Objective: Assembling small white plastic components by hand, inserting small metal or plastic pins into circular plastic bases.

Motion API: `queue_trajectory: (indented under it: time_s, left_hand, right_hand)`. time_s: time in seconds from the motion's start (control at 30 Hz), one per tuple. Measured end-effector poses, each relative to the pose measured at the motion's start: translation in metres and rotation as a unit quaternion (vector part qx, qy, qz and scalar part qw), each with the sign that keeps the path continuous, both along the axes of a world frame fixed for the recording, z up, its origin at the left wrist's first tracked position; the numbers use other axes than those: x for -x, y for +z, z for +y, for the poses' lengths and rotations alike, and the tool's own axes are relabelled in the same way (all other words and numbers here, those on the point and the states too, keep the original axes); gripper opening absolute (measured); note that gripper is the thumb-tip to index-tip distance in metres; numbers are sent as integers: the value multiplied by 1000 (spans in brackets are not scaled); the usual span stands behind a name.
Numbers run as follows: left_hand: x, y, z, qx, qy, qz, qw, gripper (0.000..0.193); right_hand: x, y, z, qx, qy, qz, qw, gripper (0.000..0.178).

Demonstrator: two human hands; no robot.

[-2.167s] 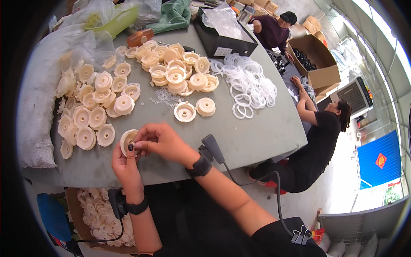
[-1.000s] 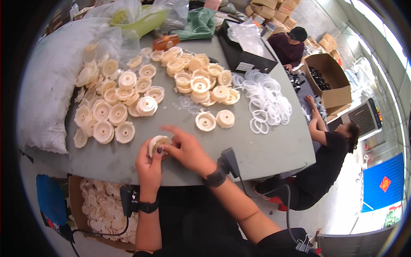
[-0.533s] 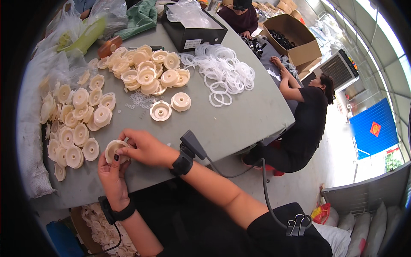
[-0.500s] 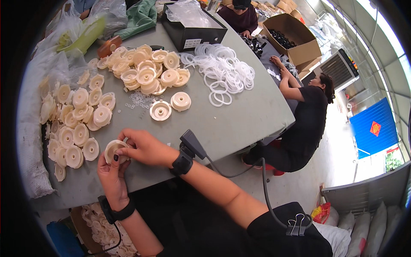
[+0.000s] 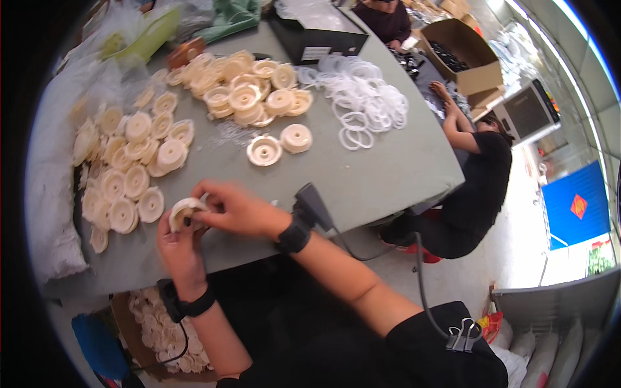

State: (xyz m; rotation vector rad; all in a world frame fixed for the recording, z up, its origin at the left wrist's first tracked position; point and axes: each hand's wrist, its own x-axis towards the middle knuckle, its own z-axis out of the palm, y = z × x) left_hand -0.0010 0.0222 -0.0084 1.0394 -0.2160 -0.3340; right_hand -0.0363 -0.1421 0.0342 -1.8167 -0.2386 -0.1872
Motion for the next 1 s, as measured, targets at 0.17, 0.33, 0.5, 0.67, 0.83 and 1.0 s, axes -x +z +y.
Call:
queue_trajectory:
  time_s: [0.17, 0.33, 0.5, 0.67, 0.83, 1.0]
  left_hand:
    - [7, 0, -14, -5, 40, -47, 998, 27]
    - [11, 4, -21, -3, 40, -41, 998, 28]
    - [12, 15, -20, -5, 19, -62, 998, 28]
    - [11, 14, -19, 3, 18, -73, 997, 29]
    - [8, 13, -17, 10, -4, -80, 997, 33]
    - [9, 14, -17, 12, -7, -80, 997, 36]
  right_hand:
    - [9, 9, -22, -16, -29, 27, 999, 39]
    - [21, 27, -92, 4, -321, 30, 946, 23]
    - [8, 30, -126, 163, -305, 16, 938, 19]
    - [-30, 19, -115, 288, -248, 30, 924, 14]
    - [-48, 18, -116, 403, -235, 111, 878, 13]
    - [-50, 20, -111, 459, -234, 99, 851, 10]
